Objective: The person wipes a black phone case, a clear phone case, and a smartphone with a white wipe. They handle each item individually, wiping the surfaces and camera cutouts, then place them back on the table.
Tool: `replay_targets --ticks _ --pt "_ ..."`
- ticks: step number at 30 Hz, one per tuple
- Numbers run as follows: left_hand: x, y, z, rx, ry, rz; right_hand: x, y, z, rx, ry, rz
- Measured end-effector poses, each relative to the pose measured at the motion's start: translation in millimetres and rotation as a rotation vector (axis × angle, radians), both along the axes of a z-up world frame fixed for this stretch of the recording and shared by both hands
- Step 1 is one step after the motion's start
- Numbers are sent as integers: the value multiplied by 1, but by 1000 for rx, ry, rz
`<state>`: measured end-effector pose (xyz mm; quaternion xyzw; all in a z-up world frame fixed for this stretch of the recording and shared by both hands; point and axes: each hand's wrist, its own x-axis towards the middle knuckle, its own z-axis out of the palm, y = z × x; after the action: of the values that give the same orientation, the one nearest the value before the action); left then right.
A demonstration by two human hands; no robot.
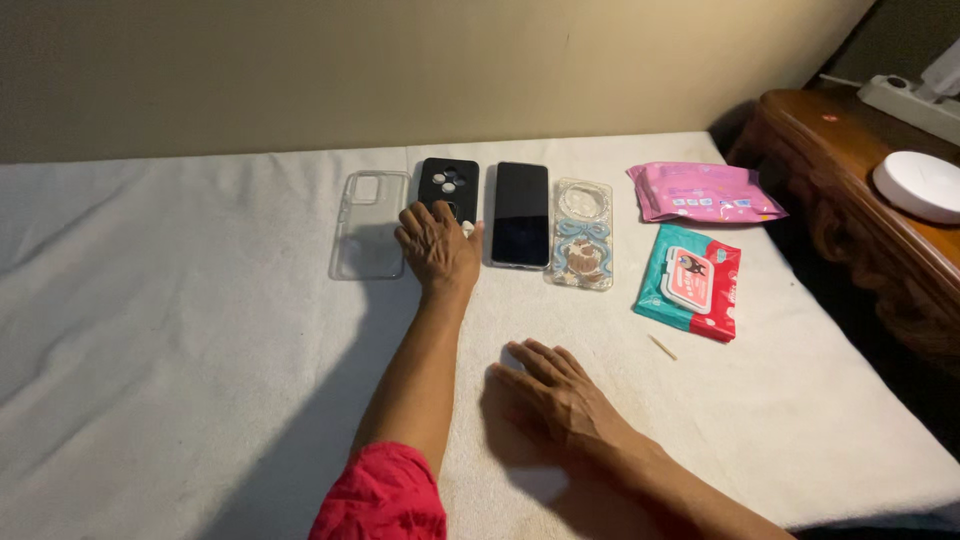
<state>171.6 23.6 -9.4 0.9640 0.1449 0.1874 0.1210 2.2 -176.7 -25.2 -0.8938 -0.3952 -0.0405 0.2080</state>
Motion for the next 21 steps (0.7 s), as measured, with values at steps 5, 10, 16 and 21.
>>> replay_targets --ticks 5,10,16,21 --pt "5 3 -13 -25 -140 -179 -6 1 7 -9 -23 -9" --pt "1 -36 -2 -296 -3 -356 -10 4 13 -36 11 -27" --pt "-13 -76 27 -130 308 -249 -7 3 15 -43 40 2" --pt "-14 -84 39 -104 305 -197 -3 -2 7 -28 89 -1"
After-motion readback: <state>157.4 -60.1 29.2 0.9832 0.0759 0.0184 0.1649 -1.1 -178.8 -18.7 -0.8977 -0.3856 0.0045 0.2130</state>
